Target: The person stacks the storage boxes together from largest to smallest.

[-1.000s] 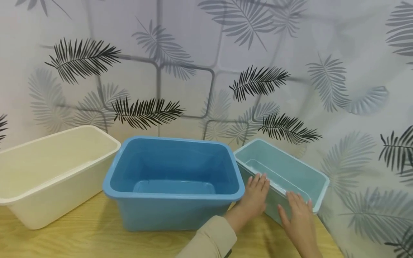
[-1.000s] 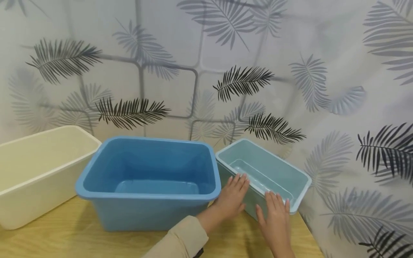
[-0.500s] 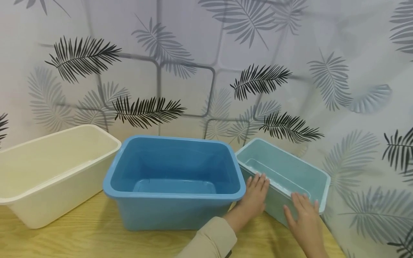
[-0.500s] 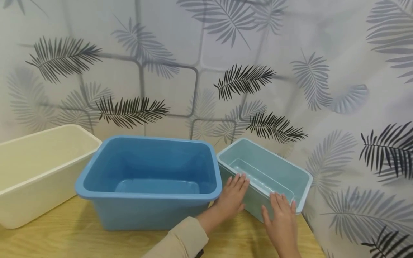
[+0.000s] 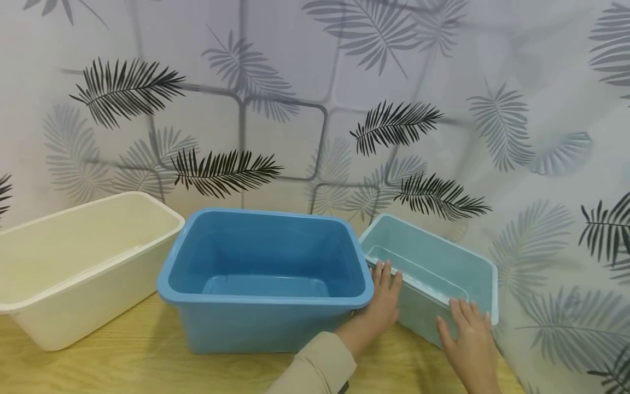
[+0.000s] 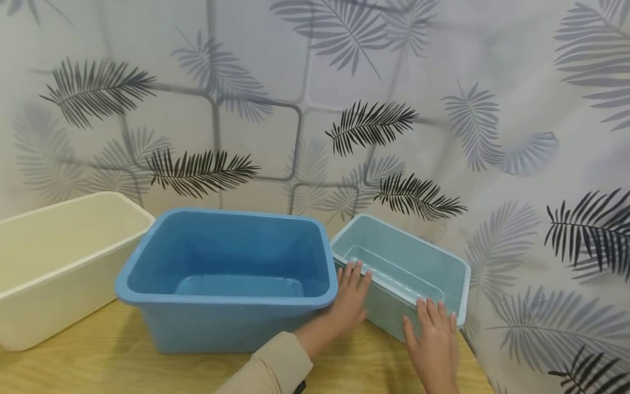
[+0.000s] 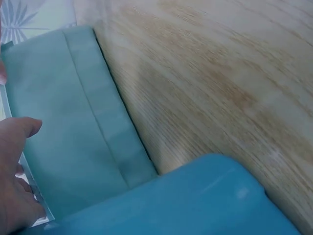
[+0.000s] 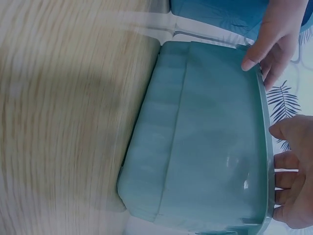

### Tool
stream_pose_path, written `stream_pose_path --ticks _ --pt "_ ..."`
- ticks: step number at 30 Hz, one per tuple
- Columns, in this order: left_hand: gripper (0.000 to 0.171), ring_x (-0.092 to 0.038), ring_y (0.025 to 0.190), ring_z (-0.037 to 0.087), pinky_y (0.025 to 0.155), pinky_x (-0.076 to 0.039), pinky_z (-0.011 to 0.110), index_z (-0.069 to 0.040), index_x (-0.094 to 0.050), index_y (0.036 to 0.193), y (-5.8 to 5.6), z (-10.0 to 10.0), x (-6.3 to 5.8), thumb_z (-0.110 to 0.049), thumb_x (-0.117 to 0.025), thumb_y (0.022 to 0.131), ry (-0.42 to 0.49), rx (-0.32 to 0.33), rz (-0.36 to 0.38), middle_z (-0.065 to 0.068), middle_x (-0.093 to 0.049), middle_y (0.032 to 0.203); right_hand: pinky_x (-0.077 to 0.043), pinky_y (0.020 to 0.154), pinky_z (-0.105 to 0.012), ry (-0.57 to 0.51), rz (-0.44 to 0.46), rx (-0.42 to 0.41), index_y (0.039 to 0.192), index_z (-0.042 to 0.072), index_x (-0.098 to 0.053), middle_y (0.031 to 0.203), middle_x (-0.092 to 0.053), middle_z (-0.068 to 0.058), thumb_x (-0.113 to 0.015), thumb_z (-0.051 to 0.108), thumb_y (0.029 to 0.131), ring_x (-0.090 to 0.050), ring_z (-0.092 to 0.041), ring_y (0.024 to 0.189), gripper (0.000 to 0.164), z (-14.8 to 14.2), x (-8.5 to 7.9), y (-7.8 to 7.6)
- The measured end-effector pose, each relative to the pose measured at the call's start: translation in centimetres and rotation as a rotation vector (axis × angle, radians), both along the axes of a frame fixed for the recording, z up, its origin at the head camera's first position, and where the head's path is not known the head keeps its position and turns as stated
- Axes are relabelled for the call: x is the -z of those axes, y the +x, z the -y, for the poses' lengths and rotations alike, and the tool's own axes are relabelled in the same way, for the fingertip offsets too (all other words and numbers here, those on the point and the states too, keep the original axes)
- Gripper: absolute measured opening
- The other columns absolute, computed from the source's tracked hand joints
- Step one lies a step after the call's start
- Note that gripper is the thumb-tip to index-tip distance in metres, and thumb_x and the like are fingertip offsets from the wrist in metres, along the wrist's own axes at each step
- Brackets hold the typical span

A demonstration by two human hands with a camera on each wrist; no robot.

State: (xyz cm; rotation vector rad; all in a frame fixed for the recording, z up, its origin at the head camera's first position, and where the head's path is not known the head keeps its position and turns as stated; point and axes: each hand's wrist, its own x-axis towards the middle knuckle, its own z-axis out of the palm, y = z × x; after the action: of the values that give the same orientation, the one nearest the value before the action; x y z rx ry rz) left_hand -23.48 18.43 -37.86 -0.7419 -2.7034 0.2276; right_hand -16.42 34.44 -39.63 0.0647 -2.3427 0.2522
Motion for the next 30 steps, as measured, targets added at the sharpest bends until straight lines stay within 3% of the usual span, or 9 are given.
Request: stream_pose_path --ticks 3,12,21,30 --pt "0.07 -0.026 0.14 0.02 0.11 -0.03 0.029 -0.024 -0.025 0.146 -0.2 0.1 0.4 -0.054 -0.051 0.089 -0.025 -0.002 -0.015 0.005 -0.025 0.152 -0.027 0.097 -0.069 -0.005 -0.015 0.0 0.112 -0.012 -0.059 0.114 -0.056 -0.035 -0.07 0.008 0.074 -0.046 -0.056 0.11 0.045 0.0 0.1 0.0" --pt "0.071 -0.032 0.137 0.025 0.108 -0.033 0.031 -0.018 -0.031 0.143 0.3 0.3 0.9 -0.051 -0.058 0.086 0.037 0.071 -0.079 0.01 -0.032 0.147 -0.031 0.092 -0.07 0.011 -0.054 0.023 0.108 -0.013 -0.06 0.111 -0.057 -0.035 -0.069 0.008 0.073 -0.049 -0.058 0.105 0.042 -0.3 0.0 -0.1" --pt "0.071 -0.028 0.139 0.025 0.11 -0.031 0.031 -0.018 -0.028 0.145 1.1 0.9 0.6 -0.055 -0.05 0.089 -0.047 0.097 -0.1 0.01 -0.029 0.15 -0.029 0.094 -0.069 -0.017 -0.061 0.027 0.108 -0.013 -0.06 0.111 -0.056 -0.037 -0.069 0.005 0.073 -0.048 -0.058 0.105 0.041 -0.7 0.1 -0.1" --pt "0.064 -0.033 0.136 0.028 0.108 -0.034 0.033 -0.013 -0.035 0.141 1.2 1.2 1.5 -0.047 -0.053 0.09 0.048 0.175 -0.148 0.014 -0.035 0.144 -0.028 0.096 -0.068 -0.042 -0.052 0.03 0.108 -0.012 -0.06 0.111 -0.056 -0.036 -0.068 0.004 0.074 -0.047 -0.057 0.107 0.038 -0.8 0.1 0.2"
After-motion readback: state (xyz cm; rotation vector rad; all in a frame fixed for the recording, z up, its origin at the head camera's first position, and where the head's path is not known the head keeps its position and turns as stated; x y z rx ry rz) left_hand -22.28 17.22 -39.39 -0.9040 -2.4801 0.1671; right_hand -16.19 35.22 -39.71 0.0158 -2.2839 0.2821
